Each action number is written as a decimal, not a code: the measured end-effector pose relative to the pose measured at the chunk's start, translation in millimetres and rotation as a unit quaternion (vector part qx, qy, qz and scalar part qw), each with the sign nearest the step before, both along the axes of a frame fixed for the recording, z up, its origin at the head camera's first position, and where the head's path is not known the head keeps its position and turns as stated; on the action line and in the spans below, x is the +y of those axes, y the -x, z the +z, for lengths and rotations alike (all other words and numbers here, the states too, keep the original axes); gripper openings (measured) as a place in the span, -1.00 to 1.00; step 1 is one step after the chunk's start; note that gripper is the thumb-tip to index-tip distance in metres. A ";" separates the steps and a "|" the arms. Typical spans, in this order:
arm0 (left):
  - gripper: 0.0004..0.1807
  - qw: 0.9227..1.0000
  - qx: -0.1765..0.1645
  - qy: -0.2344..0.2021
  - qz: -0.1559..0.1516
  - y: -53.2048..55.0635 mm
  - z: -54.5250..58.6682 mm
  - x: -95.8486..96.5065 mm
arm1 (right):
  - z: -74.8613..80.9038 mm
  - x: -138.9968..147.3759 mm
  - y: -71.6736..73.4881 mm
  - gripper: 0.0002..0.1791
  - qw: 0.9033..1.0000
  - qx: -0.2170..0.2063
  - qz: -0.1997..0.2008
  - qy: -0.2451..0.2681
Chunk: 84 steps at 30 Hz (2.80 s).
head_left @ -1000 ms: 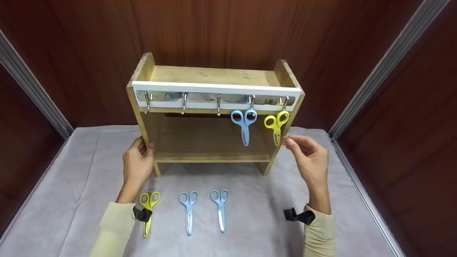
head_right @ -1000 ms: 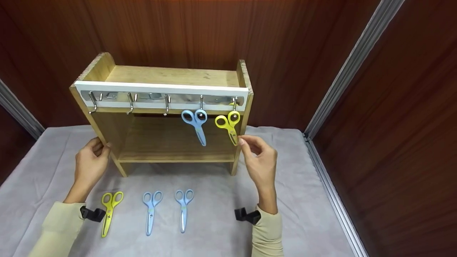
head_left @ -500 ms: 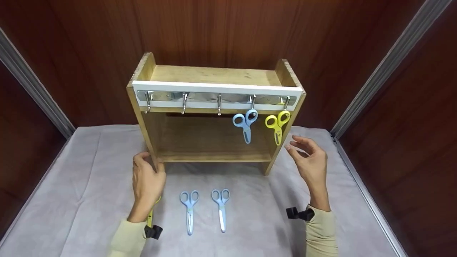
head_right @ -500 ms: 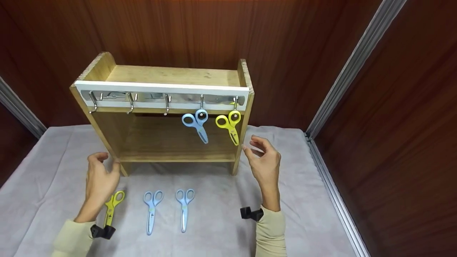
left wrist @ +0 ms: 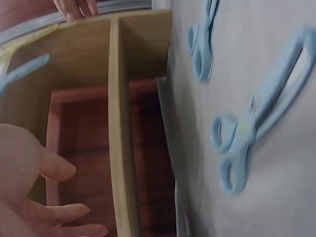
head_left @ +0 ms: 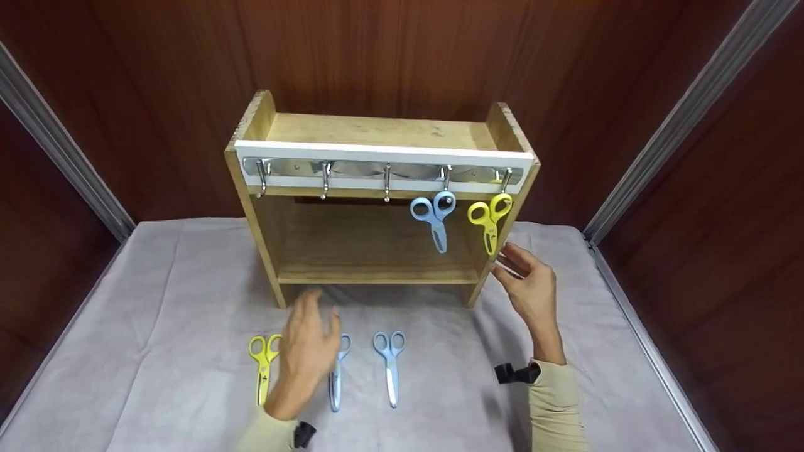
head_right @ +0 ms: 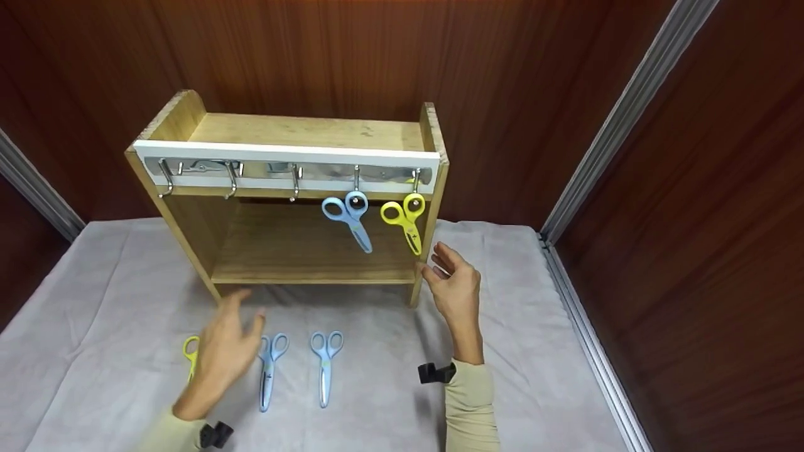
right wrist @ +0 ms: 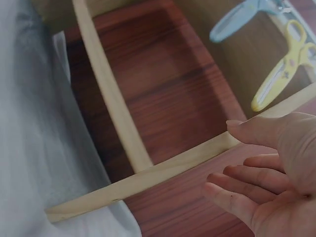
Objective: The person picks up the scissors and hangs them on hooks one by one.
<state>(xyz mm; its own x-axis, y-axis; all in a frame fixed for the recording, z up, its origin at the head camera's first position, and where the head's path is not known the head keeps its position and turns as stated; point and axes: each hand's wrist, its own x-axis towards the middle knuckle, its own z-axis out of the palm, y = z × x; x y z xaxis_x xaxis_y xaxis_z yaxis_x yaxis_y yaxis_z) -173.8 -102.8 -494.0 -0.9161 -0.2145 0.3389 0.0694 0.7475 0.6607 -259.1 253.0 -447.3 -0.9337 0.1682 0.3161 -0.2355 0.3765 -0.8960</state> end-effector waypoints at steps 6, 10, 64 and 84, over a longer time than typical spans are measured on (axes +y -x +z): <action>-0.51 0.994 -0.002 0.103 -0.028 -11.3 -10.5 23.2 | -8.4 -5.8 5.1 -0.50 1.000 0.006 -0.002 0.000; -0.56 0.988 -0.033 0.138 -0.064 -17.1 -15.4 35.7 | -12.4 -11.0 6.9 -0.55 1.000 0.017 -0.011 -0.002; -0.73 0.926 0.021 0.357 0.117 -9.9 -61.1 134.6 | -14.4 -21.7 7.6 -0.78 0.996 0.034 -0.064 -0.047; -0.65 0.937 -0.190 -0.131 -0.263 7.4 -0.3 69.2 | -13.1 -18.1 9.4 -0.76 0.995 0.026 -0.073 -0.065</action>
<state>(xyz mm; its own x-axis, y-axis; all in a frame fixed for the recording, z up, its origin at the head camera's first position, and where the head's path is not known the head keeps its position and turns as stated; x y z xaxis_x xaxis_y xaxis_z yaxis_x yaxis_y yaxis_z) -181.1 -33.6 -494.3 -0.9620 0.2709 -0.0346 0.1051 0.4841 0.8687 -268.5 234.9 -460.4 -0.8840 0.2550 0.3918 -0.2152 0.5220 -0.8253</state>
